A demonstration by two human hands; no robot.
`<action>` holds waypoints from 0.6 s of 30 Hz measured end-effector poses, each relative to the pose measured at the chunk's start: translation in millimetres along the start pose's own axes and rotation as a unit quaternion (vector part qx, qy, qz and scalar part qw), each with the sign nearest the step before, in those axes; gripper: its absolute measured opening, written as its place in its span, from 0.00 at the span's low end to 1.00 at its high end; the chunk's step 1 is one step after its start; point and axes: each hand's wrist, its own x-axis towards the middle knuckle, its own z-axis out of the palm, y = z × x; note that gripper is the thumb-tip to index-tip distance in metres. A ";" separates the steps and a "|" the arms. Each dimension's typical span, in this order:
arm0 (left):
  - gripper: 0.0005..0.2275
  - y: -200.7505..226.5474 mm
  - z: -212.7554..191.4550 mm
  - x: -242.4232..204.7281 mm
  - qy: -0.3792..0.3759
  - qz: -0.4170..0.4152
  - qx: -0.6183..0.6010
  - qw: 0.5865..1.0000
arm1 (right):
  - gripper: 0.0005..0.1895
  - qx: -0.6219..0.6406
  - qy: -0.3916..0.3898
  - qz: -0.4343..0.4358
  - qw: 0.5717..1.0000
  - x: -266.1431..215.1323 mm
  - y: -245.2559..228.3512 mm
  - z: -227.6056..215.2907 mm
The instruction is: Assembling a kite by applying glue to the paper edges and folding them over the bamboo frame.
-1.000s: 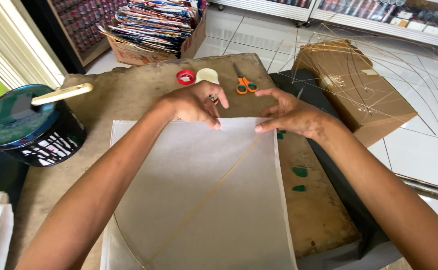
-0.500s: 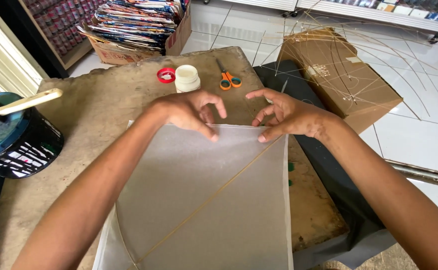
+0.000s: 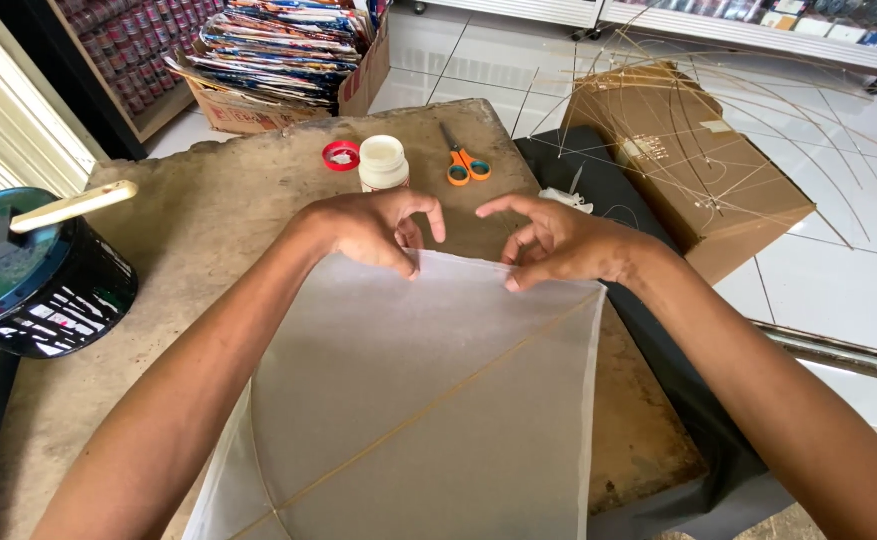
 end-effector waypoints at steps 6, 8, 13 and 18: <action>0.24 -12.0 -8.6 -10.3 0.009 -0.030 0.031 0.999 | 0.55 -0.007 -0.058 0.026 0.998 -8.5 1.7 -6.5; 0.24 -10.4 -8.7 -10.7 0.011 -0.029 0.032 0.999 | 0.54 -0.011 -0.063 0.023 0.998 -7.8 -1.3 -2.7; 0.25 -8.4 -5.9 2.7 0.007 -0.009 0.025 1.000 | 0.50 -0.019 -0.045 0.007 0.999 1.5 1.7 1.1; 0.24 -2.7 -0.8 19.1 -0.005 0.016 0.015 1.000 | 0.60 -0.029 -0.088 0.032 0.995 -5.2 6.5 -1.7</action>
